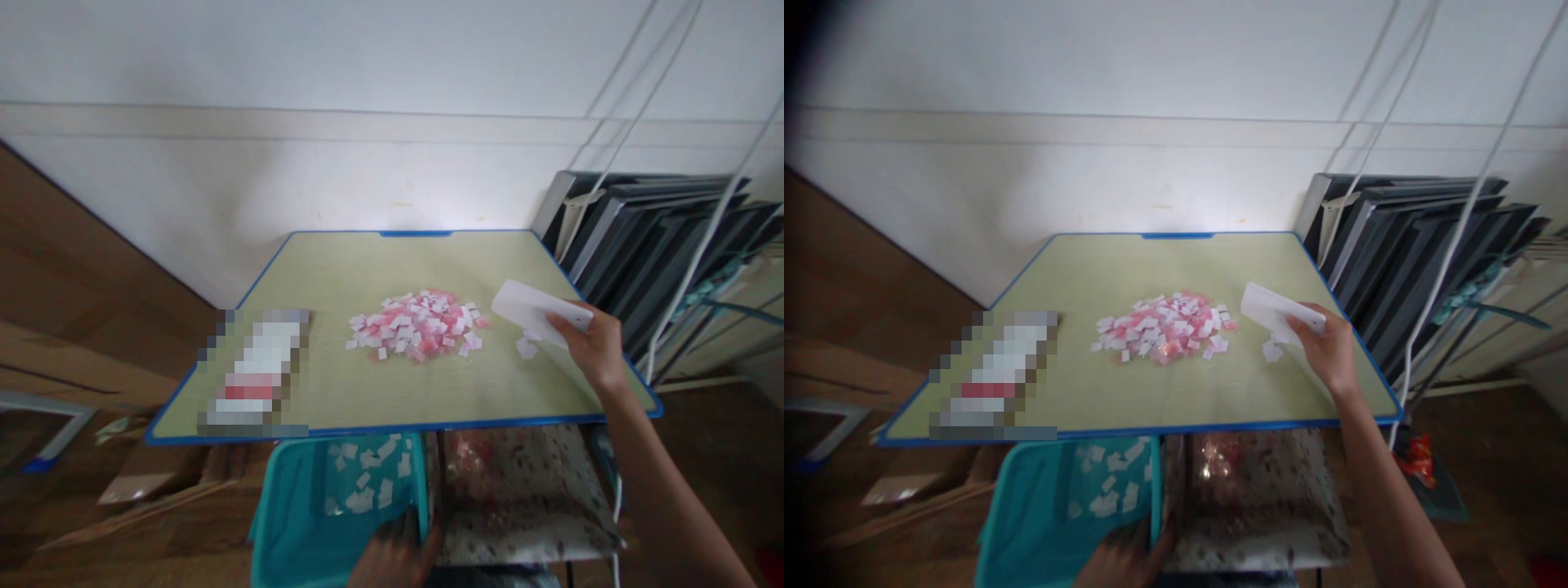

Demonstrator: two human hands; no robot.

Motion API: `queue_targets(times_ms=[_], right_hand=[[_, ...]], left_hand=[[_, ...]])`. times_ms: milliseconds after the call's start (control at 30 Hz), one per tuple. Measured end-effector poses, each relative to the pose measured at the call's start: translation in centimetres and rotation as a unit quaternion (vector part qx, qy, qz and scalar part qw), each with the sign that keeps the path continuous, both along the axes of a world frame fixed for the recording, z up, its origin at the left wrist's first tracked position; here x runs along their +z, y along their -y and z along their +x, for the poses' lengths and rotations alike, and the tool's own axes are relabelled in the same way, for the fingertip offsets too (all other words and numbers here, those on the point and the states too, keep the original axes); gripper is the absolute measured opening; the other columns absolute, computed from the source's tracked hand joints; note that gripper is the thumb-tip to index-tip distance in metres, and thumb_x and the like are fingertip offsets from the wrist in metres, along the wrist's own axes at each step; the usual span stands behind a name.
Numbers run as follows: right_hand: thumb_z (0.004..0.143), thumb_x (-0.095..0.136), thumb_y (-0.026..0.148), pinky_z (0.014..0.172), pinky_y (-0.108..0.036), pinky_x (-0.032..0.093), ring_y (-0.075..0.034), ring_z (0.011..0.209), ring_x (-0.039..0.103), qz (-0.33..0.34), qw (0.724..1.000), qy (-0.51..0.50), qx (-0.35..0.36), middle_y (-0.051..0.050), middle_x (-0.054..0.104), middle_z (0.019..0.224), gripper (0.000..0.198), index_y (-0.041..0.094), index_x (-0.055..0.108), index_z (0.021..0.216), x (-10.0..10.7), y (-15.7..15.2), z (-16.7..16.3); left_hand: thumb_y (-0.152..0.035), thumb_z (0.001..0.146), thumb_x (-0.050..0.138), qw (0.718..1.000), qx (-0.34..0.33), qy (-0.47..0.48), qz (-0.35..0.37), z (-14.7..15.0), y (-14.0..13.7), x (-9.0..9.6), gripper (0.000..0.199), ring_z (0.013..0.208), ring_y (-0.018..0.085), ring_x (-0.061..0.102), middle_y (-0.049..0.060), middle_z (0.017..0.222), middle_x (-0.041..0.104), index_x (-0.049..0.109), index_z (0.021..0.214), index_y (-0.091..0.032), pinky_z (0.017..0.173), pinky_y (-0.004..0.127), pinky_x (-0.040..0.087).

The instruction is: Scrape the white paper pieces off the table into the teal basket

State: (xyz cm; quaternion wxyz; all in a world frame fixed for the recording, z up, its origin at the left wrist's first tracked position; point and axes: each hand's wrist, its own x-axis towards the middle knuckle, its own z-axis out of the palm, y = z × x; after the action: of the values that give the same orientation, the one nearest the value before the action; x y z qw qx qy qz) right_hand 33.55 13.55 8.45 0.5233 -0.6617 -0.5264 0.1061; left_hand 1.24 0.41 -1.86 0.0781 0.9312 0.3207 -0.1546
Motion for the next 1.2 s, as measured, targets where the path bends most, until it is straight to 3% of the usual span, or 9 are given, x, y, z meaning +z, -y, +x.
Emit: queue_targets(times_ms=[300, 533, 733, 933, 1033, 1133, 1200], right_hand=[[0.060, 0.066, 0.040, 0.045, -0.025, 0.040, -0.014, 0.051, 0.052, -0.049, 0.996, 0.002, 0.071, -0.001, 0.064, 0.065, 0.027, 0.019, 0.066, 0.078, 1.0, 1.5, 0.4], [0.065, 0.063, 0.039, 0.042, -0.024, 0.037, -0.012, 0.048, 0.049, -0.035, 0.999, 0.006, 0.032, 0.001, 0.062, 0.061, 0.026, 0.018, 0.065, 0.081, 1.3, 2.0, 0.0], [0.059, 0.068, 0.036, 0.043, -0.024, 0.039, -0.013, 0.049, 0.051, -0.060, 0.996, -0.018, 0.069, 0.000, 0.063, 0.063, 0.026, 0.019, 0.065, 0.078, 1.0, 2.6, 0.0], [0.064, 0.064, 0.039, 0.042, -0.024, 0.041, -0.013, 0.048, 0.050, -0.030, 0.999, -0.023, -0.003, -0.001, 0.062, 0.063, 0.029, 0.016, 0.064, 0.082, 0.8, 3.0, 0.2], [0.062, 0.065, 0.038, 0.042, -0.024, 0.041, -0.013, 0.048, 0.050, -0.042, 0.999, -0.030, 0.004, 0.000, 0.061, 0.061, 0.029, 0.017, 0.064, 0.082, 0.6, 3.3, 0.2], [0.059, 0.068, 0.033, 0.041, -0.023, 0.042, -0.012, 0.048, 0.051, -0.064, 0.995, -0.076, 0.026, 0.001, 0.062, 0.062, 0.028, 0.018, 0.063, 0.083, 0.6, 4.0, 0.2], [0.058, 0.070, 0.031, 0.044, -0.025, 0.044, -0.013, 0.051, 0.053, -0.036, 0.990, -0.135, -0.008, 0.000, 0.063, 0.065, 0.027, 0.019, 0.064, 0.082, 0.9, 4.6, 0.0]], left_hand=[[-0.004, 0.075, 0.050, 1.000, 0.004, 0.005, 0.009, -0.2, 0.2, -0.2, 0.056, 0.073, 0.021, 0.058, 0.012, 0.096, 0.060, 0.035, 0.126, -0.021, 0.060, 0.028, 0.046], [-0.007, 0.076, 0.051, 1.000, 0.002, 0.006, -0.004, -0.1, -0.1, 0.1, 0.056, 0.074, 0.021, 0.058, 0.013, 0.095, 0.060, 0.033, 0.128, -0.019, 0.060, 0.028, 0.047], [-0.003, 0.075, 0.049, 1.000, 0.006, 0.002, 0.006, -0.1, 0.2, 0.0, 0.056, 0.077, 0.021, 0.058, 0.012, 0.096, 0.060, 0.036, 0.125, -0.023, 0.063, 0.029, 0.046], [-0.001, 0.072, 0.047, 1.000, 0.016, 0.000, -0.020, 0.0, 0.0, 0.2, 0.061, 0.075, 0.021, 0.057, 0.010, 0.090, 0.060, 0.033, 0.127, -0.021, 0.061, 0.028, 0.045], [0.001, 0.071, 0.046, 1.000, 0.019, 0.005, -0.008, 0.0, 0.0, 0.1, 0.064, 0.075, 0.020, 0.057, 0.011, 0.094, 0.059, 0.030, 0.129, -0.022, 0.061, 0.028, 0.045], [0.001, 0.072, 0.046, 1.000, 0.017, 0.009, -0.003, 0.0, 0.0, 0.1, 0.061, 0.074, 0.020, 0.057, 0.011, 0.094, 0.060, 0.033, 0.127, -0.022, 0.061, 0.028, 0.045], [0.000, 0.072, 0.048, 1.000, 0.014, 0.005, -0.008, 0.1, -0.1, 0.3, 0.059, 0.075, 0.021, 0.057, 0.012, 0.095, 0.060, 0.035, 0.126, -0.021, 0.061, 0.028, 0.045]])
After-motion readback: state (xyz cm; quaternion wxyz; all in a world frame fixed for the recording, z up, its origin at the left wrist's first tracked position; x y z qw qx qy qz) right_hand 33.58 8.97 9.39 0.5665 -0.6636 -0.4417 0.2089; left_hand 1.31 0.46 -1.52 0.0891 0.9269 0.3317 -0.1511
